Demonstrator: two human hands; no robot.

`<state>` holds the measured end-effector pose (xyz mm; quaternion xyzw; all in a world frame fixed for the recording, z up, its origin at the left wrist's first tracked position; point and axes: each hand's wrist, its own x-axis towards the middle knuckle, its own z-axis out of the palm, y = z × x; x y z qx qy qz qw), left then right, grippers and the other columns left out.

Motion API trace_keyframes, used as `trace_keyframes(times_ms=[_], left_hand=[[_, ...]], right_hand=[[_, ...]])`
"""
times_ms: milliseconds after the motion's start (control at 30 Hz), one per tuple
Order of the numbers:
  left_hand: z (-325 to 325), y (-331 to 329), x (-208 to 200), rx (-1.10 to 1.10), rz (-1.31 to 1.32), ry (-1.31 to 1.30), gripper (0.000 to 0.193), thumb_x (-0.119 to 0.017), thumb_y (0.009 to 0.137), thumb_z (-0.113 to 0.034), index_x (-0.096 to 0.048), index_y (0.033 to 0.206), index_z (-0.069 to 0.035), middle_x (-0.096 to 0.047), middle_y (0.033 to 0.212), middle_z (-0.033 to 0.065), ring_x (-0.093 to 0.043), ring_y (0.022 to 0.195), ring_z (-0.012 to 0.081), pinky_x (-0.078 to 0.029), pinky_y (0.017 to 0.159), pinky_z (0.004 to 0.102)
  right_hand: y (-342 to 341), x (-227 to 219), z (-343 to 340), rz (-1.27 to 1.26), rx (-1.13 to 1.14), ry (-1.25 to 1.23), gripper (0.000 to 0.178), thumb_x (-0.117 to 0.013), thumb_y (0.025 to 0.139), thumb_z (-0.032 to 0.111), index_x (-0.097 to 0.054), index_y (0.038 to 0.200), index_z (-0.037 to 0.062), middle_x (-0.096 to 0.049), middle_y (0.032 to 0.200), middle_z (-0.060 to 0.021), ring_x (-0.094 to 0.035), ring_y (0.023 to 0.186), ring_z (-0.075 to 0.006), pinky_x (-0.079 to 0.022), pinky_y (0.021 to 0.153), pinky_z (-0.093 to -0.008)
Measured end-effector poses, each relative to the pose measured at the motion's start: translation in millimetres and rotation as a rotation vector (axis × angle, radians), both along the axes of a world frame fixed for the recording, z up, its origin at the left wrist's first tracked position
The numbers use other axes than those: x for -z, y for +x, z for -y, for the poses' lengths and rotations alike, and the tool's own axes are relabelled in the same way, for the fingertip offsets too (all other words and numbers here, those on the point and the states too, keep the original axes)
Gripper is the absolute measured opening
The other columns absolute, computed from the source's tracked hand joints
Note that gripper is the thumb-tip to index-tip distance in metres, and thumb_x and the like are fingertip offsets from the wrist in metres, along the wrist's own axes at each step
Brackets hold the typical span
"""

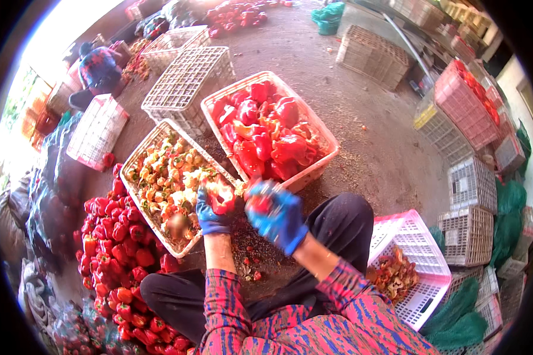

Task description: The person is removing the cores and seeds from red bell peppers using a knife and their hands, then placing the cleaned peppers into a plastic crate.

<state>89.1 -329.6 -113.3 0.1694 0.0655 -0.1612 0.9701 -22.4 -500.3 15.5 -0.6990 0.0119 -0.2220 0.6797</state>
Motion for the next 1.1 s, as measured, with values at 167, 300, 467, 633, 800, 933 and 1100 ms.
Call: trace_keyframes(times_ms=[167, 300, 467, 633, 800, 933, 1100], left_hand=[[-0.6, 5.3, -26.0, -0.066, 0.059, 0.308, 0.04, -0.053, 0.098, -0.031, -0.055, 0.129, -0.006, -0.062, 0.122, 0.0094, -0.059, 0.113, 0.0231, -0.045, 0.101, 0.0375], [11.7, -2.1, -37.2, 0.045, 0.101, 0.22, 0.043, -0.058, 0.096, -0.031, -0.053, 0.13, -0.007, -0.061, 0.122, 0.0096, -0.06, 0.11, 0.0233, -0.047, 0.097, 0.0384], [4.5, -11.4, -55.8, 0.259, 0.157, 0.192, 0.038, -0.065, 0.088, -0.021, -0.054, 0.121, -0.005, -0.063, 0.115, 0.0098, -0.065, 0.098, 0.0241, -0.054, 0.085, 0.0375], [-5.8, -35.0, -59.2, 0.338, 0.342, 0.367, 0.061, -0.071, 0.079, -0.018, -0.047, 0.132, 0.0, -0.061, 0.119, 0.011, -0.063, 0.106, 0.024, -0.053, 0.092, 0.0371], [-5.5, -63.0, -69.2, 0.263, 0.29, 0.404, 0.058, -0.068, 0.081, -0.015, -0.047, 0.132, 0.003, -0.063, 0.118, 0.0116, -0.064, 0.104, 0.024, -0.051, 0.094, 0.0363], [-13.1, -76.5, -53.5, 0.345, 0.221, 0.436, 0.053, -0.062, 0.081, -0.004, -0.049, 0.131, 0.005, -0.066, 0.112, 0.012, -0.066, 0.099, 0.0232, -0.052, 0.091, 0.035], [8.9, -94.9, -69.0, 0.102, 0.201, 0.734, 0.041, -0.063, 0.081, -0.001, -0.059, 0.121, 0.004, -0.067, 0.105, 0.0074, -0.066, 0.091, 0.0169, -0.054, 0.083, 0.0309]], right_hand=[[139.5, -5.6, 90.9, -0.036, 0.249, -0.506, 0.042, -0.076, 0.083, 0.017, -0.054, 0.116, 0.0035, -0.067, 0.087, -0.0091, -0.063, 0.068, -0.0163, -0.054, 0.063, -0.0327], [175.4, -11.5, 103.2, -0.358, 0.004, -0.716, 0.069, -0.074, 0.085, 0.014, -0.04, 0.144, 0.004, -0.061, 0.127, -0.019, -0.065, 0.106, -0.025, -0.053, 0.088, -0.0352], [108.8, 4.0, 12.7, -0.264, -0.623, -0.712, 0.08, -0.077, 0.072, 0.026, -0.043, 0.142, 0.0076, -0.053, 0.132, -0.0258, -0.059, 0.117, -0.0354, -0.047, 0.098, -0.0403], [70.9, 12.5, -9.0, -0.205, -0.566, -0.879, 0.053, -0.075, 0.072, 0.022, -0.054, 0.118, 0.0078, -0.065, 0.108, -0.0215, -0.063, 0.101, -0.0392, -0.052, 0.083, -0.0476], [46.3, 36.4, -8.2, -0.028, -0.515, -0.394, 0.046, -0.074, 0.076, 0.021, -0.059, 0.116, 0.0047, -0.068, 0.101, -0.0172, -0.068, 0.093, -0.0308, -0.053, 0.082, -0.0367], [28.8, 69.7, -20.2, -0.272, -0.481, 0.297, 0.036, -0.073, 0.083, 0.017, -0.059, 0.113, 0.0015, -0.066, 0.097, -0.0022, -0.059, 0.089, -0.0089, -0.053, 0.079, -0.028], [24.8, 68.1, -13.6, -0.149, -0.412, -0.029, 0.039, -0.075, 0.082, 0.025, -0.059, 0.11, 0.0023, -0.067, 0.098, -0.0076, -0.065, 0.087, -0.0152, -0.054, 0.076, -0.0309]])
